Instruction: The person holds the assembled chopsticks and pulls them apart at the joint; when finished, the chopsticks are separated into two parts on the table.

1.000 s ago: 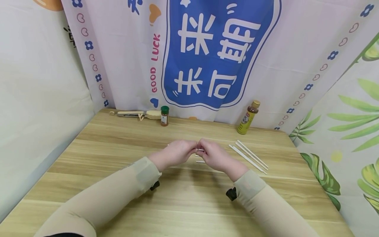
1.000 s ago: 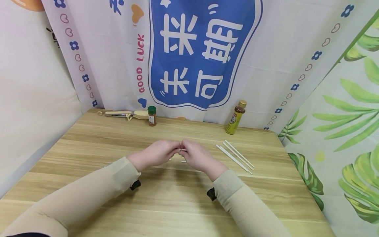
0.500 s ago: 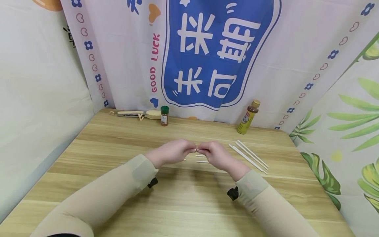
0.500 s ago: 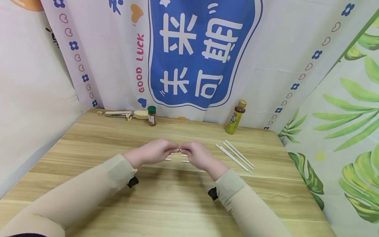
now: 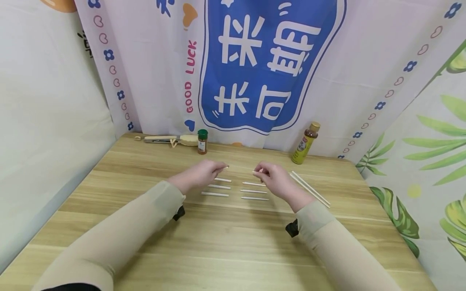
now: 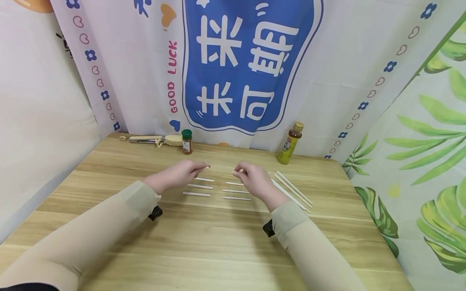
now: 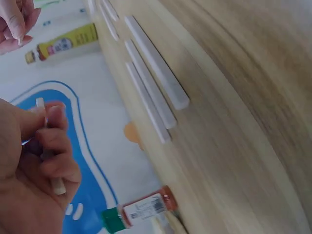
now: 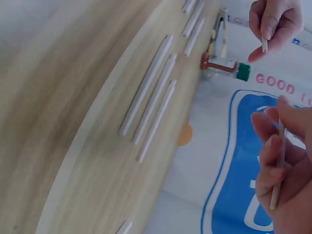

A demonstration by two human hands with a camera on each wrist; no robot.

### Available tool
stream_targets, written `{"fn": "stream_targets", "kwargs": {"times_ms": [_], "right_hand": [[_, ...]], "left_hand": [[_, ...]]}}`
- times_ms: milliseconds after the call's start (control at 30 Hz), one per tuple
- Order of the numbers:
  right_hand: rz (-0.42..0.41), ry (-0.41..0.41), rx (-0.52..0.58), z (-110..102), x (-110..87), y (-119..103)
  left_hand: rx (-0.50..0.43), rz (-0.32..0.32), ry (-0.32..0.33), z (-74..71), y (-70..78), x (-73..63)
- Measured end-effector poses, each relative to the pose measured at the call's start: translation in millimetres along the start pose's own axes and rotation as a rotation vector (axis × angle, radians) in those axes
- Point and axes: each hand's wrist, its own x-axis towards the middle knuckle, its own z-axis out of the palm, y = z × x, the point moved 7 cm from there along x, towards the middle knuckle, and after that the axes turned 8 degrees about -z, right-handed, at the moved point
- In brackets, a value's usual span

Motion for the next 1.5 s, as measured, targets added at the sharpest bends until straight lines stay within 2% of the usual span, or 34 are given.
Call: {"fn": "stream_targets", "kwargs": {"times_ms": [133, 267, 533, 733, 1100, 1300, 1500], "right_hand": [[0.011, -0.062, -0.070, 10.5, 13.8, 10.8], [0.048, -0.122, -0.073, 24.5, 26.1, 24.6], [0.114, -0.148, -0.133, 45.3, 40.7, 47.4], [0.144, -0.121, -0.127, 51.1, 45.5, 56.7], [0.167, -0.098, -0.125, 56.5, 47.7, 63.3], [0.159, -0.089, -0.096, 43.6, 41.8, 63.1], [0.152, -0.066, -0.052, -2.4, 21.3, 75.2]], "left_hand": [[-0.008, -0.049, -0.015, 4.3, -10.0, 17.2], [0.059, -0.057, 0.000, 8.9, -15.6, 33.3], [0.172, -0.073, -0.039, 19.9, -23.4, 55.1], [0.205, -0.067, -0.070, 24.0, -25.2, 63.1], [0.222, -0.038, -0.056, 24.8, -24.0, 66.7], [0.216, -0.043, -0.064, 27.8, -25.7, 67.5], [0.221, -0.011, -0.046, 26.7, -29.3, 67.8]]}}
